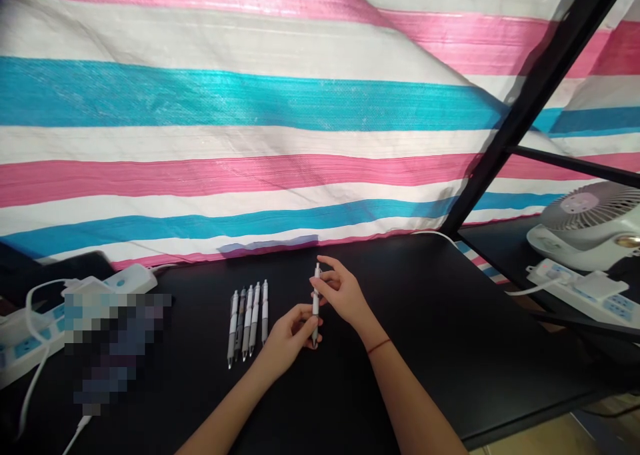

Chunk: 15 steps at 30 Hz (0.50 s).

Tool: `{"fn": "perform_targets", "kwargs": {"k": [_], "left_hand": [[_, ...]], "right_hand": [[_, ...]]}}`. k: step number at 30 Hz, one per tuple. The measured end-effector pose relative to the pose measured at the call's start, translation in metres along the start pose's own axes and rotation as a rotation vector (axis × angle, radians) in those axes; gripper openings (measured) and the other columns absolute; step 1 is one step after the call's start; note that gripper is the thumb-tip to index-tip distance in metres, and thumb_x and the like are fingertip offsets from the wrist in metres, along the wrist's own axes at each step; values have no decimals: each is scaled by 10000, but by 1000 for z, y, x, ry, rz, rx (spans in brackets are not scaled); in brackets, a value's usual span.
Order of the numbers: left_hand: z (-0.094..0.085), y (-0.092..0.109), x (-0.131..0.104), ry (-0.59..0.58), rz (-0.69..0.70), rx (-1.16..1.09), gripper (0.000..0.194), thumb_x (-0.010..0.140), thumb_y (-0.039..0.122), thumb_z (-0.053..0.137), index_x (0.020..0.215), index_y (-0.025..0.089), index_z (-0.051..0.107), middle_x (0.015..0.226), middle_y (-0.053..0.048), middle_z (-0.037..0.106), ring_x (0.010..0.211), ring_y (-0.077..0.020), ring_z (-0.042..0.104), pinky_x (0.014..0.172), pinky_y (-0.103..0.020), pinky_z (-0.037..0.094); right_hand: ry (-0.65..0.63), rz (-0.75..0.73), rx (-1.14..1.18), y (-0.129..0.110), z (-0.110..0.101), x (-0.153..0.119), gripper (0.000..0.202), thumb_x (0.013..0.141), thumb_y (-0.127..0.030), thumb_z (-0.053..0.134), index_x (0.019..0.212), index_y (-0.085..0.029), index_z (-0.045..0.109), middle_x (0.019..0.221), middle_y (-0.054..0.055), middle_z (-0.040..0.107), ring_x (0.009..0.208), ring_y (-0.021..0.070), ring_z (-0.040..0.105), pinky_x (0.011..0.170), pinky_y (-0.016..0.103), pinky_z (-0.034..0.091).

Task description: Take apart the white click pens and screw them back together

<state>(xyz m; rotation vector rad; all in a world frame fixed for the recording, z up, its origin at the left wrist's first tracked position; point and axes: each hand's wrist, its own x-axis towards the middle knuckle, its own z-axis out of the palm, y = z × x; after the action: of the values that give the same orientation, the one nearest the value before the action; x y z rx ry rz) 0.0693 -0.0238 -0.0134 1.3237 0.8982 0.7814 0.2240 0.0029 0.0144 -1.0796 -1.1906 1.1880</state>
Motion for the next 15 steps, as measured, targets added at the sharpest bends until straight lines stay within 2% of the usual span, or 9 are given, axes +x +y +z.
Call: {"fn": "perform_targets", "kwargs": {"k": [3, 5, 7, 11, 13, 15], "left_hand": [[-4, 0, 2, 137, 45, 2, 320, 804, 409, 596, 1002, 157, 592, 852, -50, 631, 750, -167, 628, 629, -271, 527], [-9, 1, 4, 257, 96, -14, 318, 788, 404, 621, 993, 163, 592, 828, -39, 634, 799, -175, 624, 710, -288, 523], [-16, 2, 5, 328, 130, -44, 308, 778, 406, 634, 974, 171, 591, 852, -40, 646, 842, -187, 628, 783, -312, 510], [-24, 3, 8, 369, 147, -54, 308, 773, 427, 632, 937, 168, 599, 874, -49, 654, 864, -204, 630, 795, -316, 499], [-25, 3, 8, 353, 131, -50, 334, 771, 435, 629, 962, 164, 601, 885, -49, 642, 826, -189, 622, 753, -301, 505], [-23, 3, 9, 344, 103, -54, 397, 765, 441, 629, 1049, 168, 581, 908, -45, 622, 777, -166, 607, 688, -280, 508]], "right_hand": [[5, -64, -96, 1, 0, -2, 478, 798, -410, 606, 1215, -218, 470, 908, 32, 620, 668, 145, 630, 484, 233, 509], [-70, -114, -243, 0, 2, -5, 331, 804, -390, 604, 1074, -202, 569, 846, 19, 617, 657, 134, 602, 491, 219, 479], [-191, -157, -399, -1, 6, -9, 221, 789, -358, 629, 939, -196, 638, 762, 7, 626, 644, 131, 579, 523, 222, 462], [-291, -187, -492, -5, 17, -15, 152, 812, -317, 599, 867, -198, 675, 762, 9, 661, 661, 141, 585, 559, 232, 445], [-281, -187, -497, -4, 19, -15, 131, 815, -296, 586, 832, -194, 665, 738, 6, 660, 649, 140, 587, 555, 229, 435], [-218, -185, -527, 1, 17, -12, 119, 812, -284, 577, 778, -189, 641, 692, 0, 644, 619, 135, 578, 551, 227, 425]]}}
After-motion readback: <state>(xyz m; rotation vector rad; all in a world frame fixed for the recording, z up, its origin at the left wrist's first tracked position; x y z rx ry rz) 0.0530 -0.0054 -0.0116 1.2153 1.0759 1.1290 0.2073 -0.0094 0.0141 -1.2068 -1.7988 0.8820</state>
